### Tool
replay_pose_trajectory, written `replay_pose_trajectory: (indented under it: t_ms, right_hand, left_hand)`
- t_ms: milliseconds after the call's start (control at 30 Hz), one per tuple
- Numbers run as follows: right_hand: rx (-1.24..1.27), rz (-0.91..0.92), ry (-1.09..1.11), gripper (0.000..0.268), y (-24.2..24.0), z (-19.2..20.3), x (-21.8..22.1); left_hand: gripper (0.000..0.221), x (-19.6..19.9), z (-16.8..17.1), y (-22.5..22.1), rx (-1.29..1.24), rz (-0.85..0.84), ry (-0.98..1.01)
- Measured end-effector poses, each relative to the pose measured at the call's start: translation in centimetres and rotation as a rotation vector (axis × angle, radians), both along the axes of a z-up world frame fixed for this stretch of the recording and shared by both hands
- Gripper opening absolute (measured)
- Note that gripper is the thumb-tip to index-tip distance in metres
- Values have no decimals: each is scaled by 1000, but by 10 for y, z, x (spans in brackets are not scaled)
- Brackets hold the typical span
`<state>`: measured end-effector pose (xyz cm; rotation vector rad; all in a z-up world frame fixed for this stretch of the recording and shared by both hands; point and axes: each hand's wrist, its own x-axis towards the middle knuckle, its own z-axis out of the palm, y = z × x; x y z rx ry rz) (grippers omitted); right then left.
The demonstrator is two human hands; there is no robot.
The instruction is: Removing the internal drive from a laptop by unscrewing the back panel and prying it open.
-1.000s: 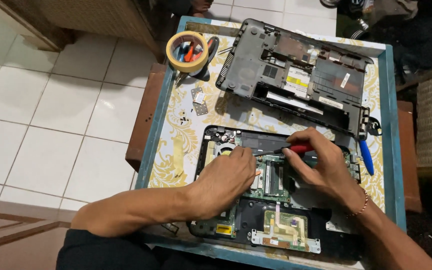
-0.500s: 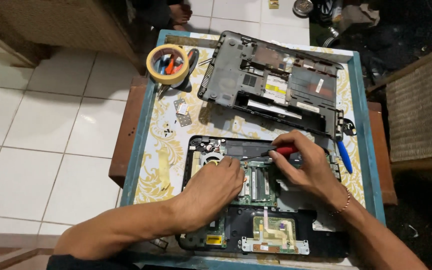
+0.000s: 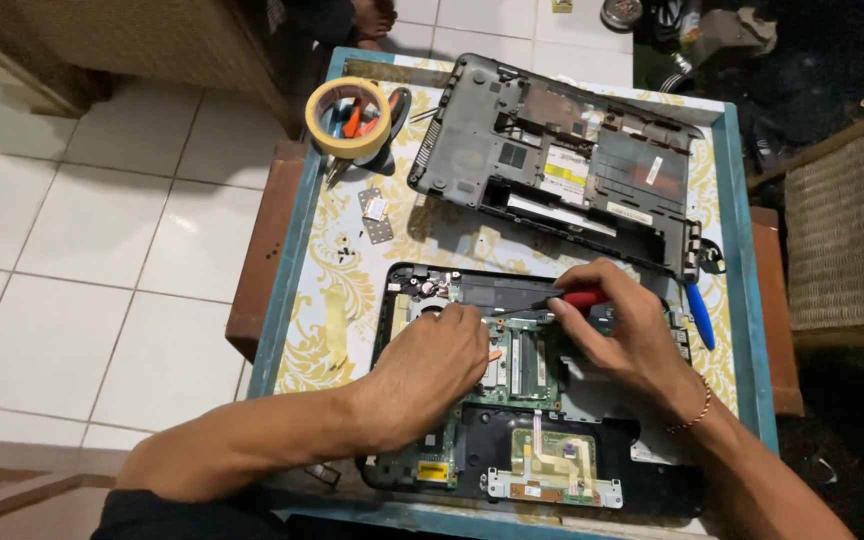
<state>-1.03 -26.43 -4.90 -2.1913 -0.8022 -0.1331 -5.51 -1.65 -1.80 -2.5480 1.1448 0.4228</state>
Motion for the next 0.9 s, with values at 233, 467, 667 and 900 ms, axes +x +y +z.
replay_pose_trajectory:
  t_ms: [233,467,667,900]
  right_hand:
    - [-47,-29,-25,24,-6,-1,-2]
    - [37,-95,48,27,-4,4,-4]
    - [-107,-150,42,29,-8,7,-5]
    - [-91,-86,-3,27,-4,12,-6]
  left_hand:
    - [46,25,25,45,-557,224,211]
    - [22,102,29,111,-583,473,95]
    - [24,145,-30,140,-592,547,280]
    - [19,132,-8,128,-536,681,431]
